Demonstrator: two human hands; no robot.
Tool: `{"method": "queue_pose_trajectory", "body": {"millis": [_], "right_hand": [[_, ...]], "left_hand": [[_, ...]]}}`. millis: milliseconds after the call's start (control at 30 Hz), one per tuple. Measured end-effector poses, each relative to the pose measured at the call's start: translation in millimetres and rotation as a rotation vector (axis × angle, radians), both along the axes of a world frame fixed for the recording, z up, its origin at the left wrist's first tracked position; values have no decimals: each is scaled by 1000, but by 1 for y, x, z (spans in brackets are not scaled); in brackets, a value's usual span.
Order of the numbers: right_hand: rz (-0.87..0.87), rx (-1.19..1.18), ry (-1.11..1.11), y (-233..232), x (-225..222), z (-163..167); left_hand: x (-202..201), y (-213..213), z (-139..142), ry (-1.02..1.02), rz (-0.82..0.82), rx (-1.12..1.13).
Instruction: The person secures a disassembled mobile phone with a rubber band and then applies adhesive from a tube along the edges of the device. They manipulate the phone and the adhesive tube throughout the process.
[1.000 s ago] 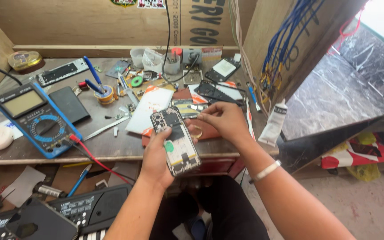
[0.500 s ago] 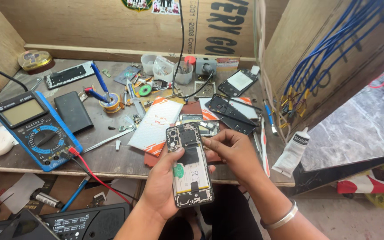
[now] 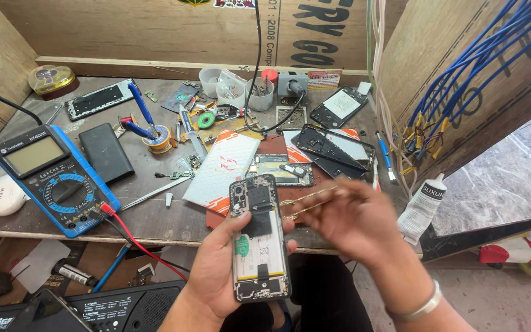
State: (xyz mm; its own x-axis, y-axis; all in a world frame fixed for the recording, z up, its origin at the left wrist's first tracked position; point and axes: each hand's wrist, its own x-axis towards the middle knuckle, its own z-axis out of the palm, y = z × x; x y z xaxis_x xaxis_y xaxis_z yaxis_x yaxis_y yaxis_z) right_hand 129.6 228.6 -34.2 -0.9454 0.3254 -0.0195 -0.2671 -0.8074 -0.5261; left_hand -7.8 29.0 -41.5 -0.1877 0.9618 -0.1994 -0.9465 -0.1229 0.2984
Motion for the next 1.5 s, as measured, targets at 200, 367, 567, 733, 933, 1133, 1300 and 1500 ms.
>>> {"method": "queue_pose_trajectory", "body": {"millis": [200,367,567,733,933,1133,1300,1500], "right_hand": [[13,-275,6,-2,-2,-15],[-73,45,-39,0,-10,-15],[-75,570,-320,1,-2,21],[75,743,-296,-9,-6,41],[195,709,-397,-17,-10,32],[264,502,-476,-45,8,3],[180,450,-472,-65,17,-5],[-284,542,-333,-63,5,-6]], "left_hand": [[15,2,4,62,-46,113],[24,8,18,115,123,28],[23,13,11,418,269,-136],[35,18,-9,497,244,-190],[37,18,-6,537,315,-115],[25,24,3,536,502,-96],[21,28,-3,517,568,-29],[29,31,-6,394,553,-104]]}}
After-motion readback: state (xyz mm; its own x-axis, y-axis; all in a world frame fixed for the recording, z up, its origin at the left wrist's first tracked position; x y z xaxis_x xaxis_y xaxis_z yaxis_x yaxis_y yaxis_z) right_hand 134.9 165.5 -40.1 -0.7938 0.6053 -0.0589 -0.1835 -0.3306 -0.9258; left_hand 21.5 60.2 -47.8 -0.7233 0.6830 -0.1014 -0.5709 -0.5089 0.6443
